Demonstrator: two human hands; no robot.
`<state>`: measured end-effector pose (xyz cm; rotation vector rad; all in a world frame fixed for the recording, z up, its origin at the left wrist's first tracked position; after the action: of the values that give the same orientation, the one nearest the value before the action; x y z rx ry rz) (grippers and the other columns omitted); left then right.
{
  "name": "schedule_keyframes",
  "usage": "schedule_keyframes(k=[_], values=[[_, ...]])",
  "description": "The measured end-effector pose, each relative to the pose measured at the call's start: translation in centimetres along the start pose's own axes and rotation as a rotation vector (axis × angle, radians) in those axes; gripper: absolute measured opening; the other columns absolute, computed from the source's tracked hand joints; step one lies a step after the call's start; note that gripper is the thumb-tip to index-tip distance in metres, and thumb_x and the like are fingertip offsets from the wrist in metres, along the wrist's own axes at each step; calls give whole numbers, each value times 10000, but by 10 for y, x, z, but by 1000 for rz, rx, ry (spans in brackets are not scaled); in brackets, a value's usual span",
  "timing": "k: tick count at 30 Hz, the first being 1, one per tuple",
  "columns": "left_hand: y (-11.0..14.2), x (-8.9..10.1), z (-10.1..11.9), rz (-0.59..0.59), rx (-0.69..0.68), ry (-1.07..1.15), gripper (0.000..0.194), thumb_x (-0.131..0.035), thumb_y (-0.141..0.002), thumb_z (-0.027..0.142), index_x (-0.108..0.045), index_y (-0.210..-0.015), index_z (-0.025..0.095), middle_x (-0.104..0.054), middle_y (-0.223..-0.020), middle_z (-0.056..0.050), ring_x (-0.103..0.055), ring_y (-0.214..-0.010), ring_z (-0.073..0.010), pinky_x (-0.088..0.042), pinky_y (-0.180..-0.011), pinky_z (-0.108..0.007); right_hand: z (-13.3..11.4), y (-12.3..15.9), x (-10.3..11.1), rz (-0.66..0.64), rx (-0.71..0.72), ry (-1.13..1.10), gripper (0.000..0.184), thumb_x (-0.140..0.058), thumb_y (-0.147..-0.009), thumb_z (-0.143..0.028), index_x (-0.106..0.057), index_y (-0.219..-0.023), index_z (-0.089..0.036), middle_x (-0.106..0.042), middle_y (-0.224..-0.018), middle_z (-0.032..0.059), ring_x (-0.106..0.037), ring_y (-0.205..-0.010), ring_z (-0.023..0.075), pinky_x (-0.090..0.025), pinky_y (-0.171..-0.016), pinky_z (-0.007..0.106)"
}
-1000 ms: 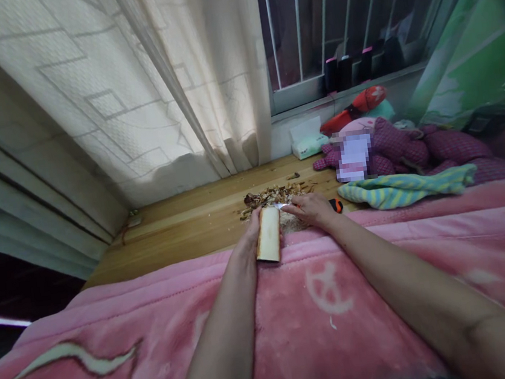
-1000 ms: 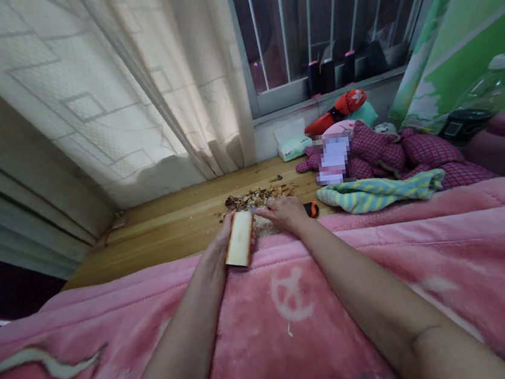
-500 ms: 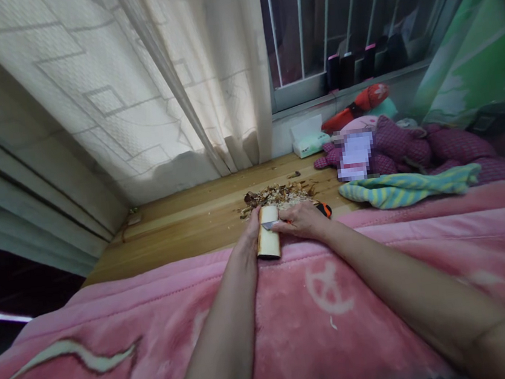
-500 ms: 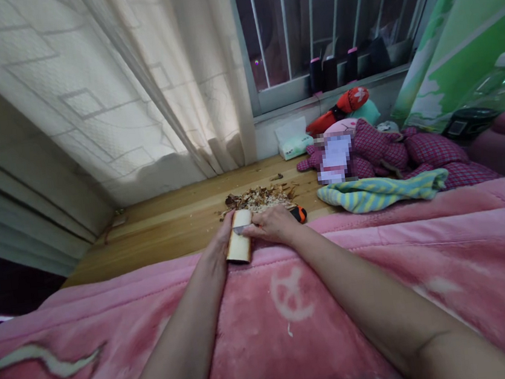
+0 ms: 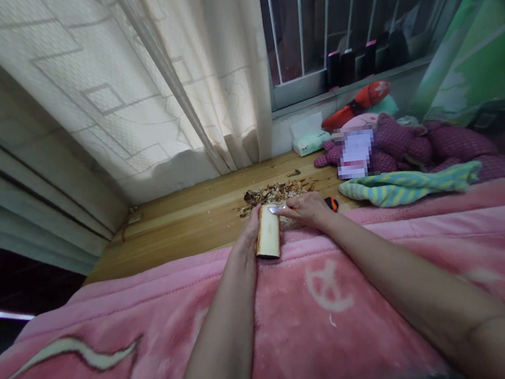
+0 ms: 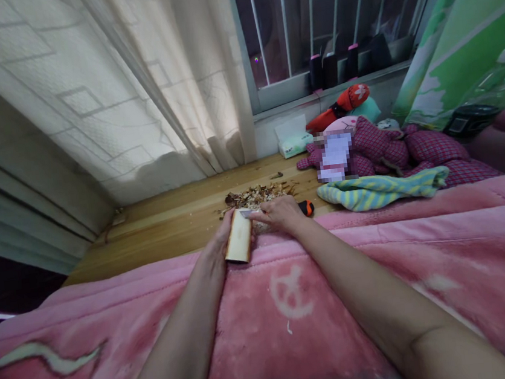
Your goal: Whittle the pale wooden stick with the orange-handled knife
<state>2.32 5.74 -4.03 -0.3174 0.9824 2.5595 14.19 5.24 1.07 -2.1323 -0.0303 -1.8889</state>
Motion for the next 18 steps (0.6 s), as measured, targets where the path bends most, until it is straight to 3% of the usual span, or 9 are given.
schedule_keyframes(k=[3, 7, 18], values=[[2, -3, 0, -33, 5, -28, 591, -168, -821, 520, -580, -768, 98, -562, -455, -82, -533, -371, -189, -429, -379, -291, 12, -1, 0, 15, -71, 21, 693, -116, -805, -664, -645, -838, -218, -669, -808, 84, -589, -755, 176, -317, -611, 253], [3, -3, 0, -17, 4, -10, 587, -176, -823, 520, -583, -793, 98, -550, -445, -71, -524, -364, -184, -423, -373, -287, 14, -1, 4, 67, -65, 15, 685, -122, -815, -650, -650, -813, -213, -669, -784, 81, -589, -738, 177, -311, -601, 254], [-8, 7, 8, 110, -123, 71, 448, -260, -855, 392, -591, -855, 91, -570, -481, -35, -482, -326, -123, -374, -355, -219, -35, 11, 4, 51, 244, -69, 667, -190, -817, -643, -675, -770, -187, -675, -723, 69, -580, -694, 150, -279, -601, 246]])
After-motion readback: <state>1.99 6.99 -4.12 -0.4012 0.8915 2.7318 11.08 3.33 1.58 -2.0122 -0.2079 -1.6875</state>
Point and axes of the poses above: each hand's wrist, its own y-axis away from the middle knuckle, its own x-axis out of the back of the hand, z = x × y, the point moved 7 cm from there along -y, towards the middle knuckle
